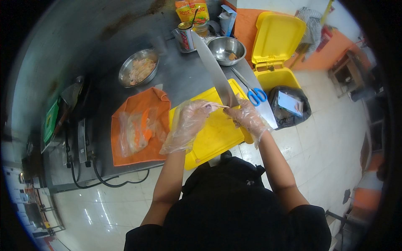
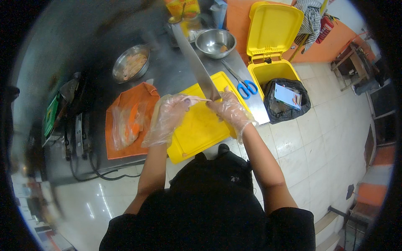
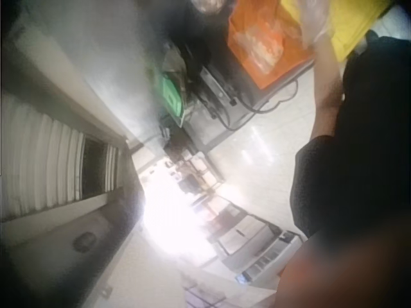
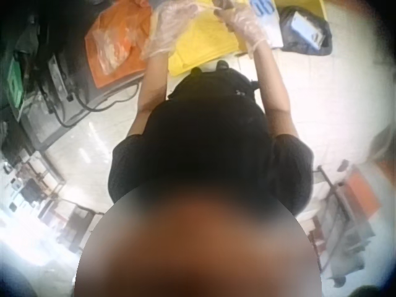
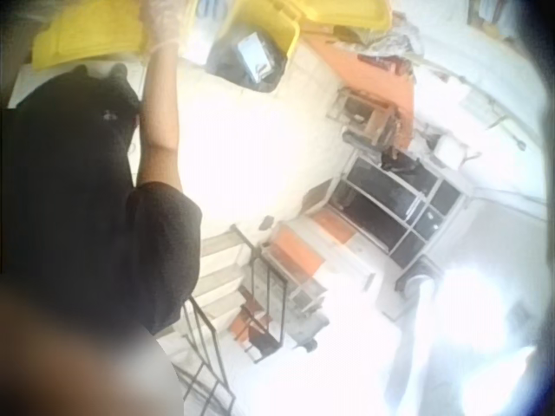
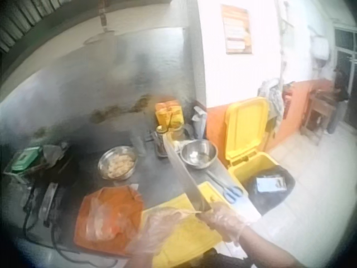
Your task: The person cuts raw chicken pieces into smaller strips on a yellow cutting board using a knife. The person wears gloves and repeatedly slices the chicken, moving pieces aside as they are cut.
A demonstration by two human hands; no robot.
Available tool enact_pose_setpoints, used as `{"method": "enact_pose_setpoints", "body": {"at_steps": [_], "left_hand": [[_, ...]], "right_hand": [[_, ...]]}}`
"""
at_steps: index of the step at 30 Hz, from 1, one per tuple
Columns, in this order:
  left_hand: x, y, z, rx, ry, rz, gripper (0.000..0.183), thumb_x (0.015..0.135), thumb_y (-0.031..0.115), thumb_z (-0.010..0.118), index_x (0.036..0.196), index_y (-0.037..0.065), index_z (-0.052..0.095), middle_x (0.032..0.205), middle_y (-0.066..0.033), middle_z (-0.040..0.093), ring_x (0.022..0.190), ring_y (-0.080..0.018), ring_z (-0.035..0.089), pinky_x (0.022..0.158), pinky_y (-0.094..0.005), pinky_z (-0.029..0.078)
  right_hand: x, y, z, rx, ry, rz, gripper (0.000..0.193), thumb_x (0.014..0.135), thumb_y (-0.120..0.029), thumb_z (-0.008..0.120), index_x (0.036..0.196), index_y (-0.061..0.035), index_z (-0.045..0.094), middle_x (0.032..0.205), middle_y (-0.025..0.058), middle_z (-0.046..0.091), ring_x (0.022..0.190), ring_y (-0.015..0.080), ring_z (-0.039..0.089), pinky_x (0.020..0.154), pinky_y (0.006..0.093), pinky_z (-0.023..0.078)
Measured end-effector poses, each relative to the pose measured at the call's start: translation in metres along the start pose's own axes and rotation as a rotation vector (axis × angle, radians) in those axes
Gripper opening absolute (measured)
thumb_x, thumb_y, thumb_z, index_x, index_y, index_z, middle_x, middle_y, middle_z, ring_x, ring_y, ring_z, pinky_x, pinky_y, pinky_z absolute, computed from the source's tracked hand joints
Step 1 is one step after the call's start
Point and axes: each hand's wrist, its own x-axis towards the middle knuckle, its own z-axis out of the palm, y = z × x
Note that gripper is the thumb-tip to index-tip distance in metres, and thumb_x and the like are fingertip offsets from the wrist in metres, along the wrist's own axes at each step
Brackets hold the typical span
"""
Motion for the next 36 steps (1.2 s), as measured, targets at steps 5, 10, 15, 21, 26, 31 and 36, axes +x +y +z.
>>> {"method": "enact_pose_setpoints", "body": {"at_steps": [5, 10, 15, 21, 26, 31, 36], "left_hand": [[0.02, 0.028, 0.007, 0.379, -0.015, 0.106, 0.027, 0.102, 0.022, 0.066, 0.089, -0.001, 0.074, 0.077, -0.0111, 0.067, 0.069, -0.0136, 0.061, 0.064, -0.0318, 0.046], [0.043, 0.03, 0.022, 0.466, -0.053, 0.172, 0.029, 0.102, 0.025, 0.067, 0.089, 0.0, 0.073, 0.07, -0.0042, 0.064, 0.062, -0.0123, 0.058, 0.059, -0.0309, 0.044], [0.03, -0.01, 0.009, 0.622, -0.063, 0.162, 0.028, 0.102, 0.021, 0.068, 0.083, 0.0, 0.071, 0.075, -0.0089, 0.067, 0.064, -0.015, 0.062, 0.059, -0.0334, 0.046], [-0.026, -0.055, -0.003, 0.912, -0.075, 0.011, 0.023, 0.104, 0.023, 0.066, 0.098, 0.001, 0.072, 0.091, -0.0188, 0.073, 0.081, -0.0327, 0.071, 0.075, -0.0429, 0.056], [-0.05, -0.038, -0.011, 0.92, -0.074, -0.245, 0.018, 0.103, 0.018, 0.065, 0.105, 0.002, 0.071, 0.099, -0.02, 0.073, 0.096, -0.0375, 0.073, 0.085, -0.0462, 0.058], [-0.053, -0.059, 0.003, 1.127, -0.019, 0.433, 0.019, 0.098, 0.016, 0.069, 0.112, 0.004, 0.067, 0.106, -0.0188, 0.069, 0.101, -0.0362, 0.069, 0.087, -0.0458, 0.056], [-0.012, -0.109, 0.048, 0.959, 0.166, 0.431, 0.02, 0.093, 0.016, 0.069, 0.111, 0.006, 0.068, 0.105, -0.0159, 0.065, 0.098, -0.0358, 0.066, 0.085, -0.0465, 0.054]], "right_hand": [[-0.001, 0.02, -0.007, 0.015, -0.005, -0.006, 0.072, 0.094, -0.031, 0.077, 0.152, 0.0016, 0.049, 0.121, 0.0234, 0.07, 0.081, 0.0209, 0.069, 0.06, 0.0295, 0.052], [-0.016, 0.044, -0.031, 0.034, 0.081, -0.031, 0.068, 0.095, -0.024, 0.066, 0.156, -0.0041, 0.043, 0.115, 0.022, 0.07, 0.079, 0.022, 0.068, 0.061, 0.0311, 0.054], [-0.047, 0.057, -0.047, 0.008, 0.05, -0.061, 0.067, 0.098, -0.014, 0.059, 0.16, -0.0086, 0.033, 0.118, 0.0186, 0.067, 0.065, 0.0153, 0.061, 0.056, 0.0308, 0.053], [-0.073, 0.073, -0.03, -0.141, 0.041, -0.032, 0.066, 0.106, -0.011, 0.059, 0.164, -0.0182, 0.03, 0.114, 0.0233, 0.073, 0.091, 0.0263, 0.071, 0.084, 0.044, 0.06], [-0.065, 0.083, -0.002, -0.221, -0.029, -0.067, 0.065, 0.106, -0.011, 0.058, 0.165, -0.0253, 0.034, 0.127, 0.0295, 0.069, 0.114, 0.0415, 0.07, 0.096, 0.048, 0.055], [-0.058, 0.092, 0.016, -0.439, -0.063, -0.381, 0.066, 0.105, -0.008, 0.057, 0.165, -0.0245, 0.034, 0.131, 0.0322, 0.065, 0.117, 0.0475, 0.066, 0.097, 0.0495, 0.054], [-0.06, 0.112, 0.023, -0.592, -0.093, -0.402, 0.074, 0.104, -0.009, 0.054, 0.168, -0.0249, 0.022, 0.116, 0.0345, 0.068, 0.102, 0.0504, 0.069, 0.088, 0.055, 0.055]]}}
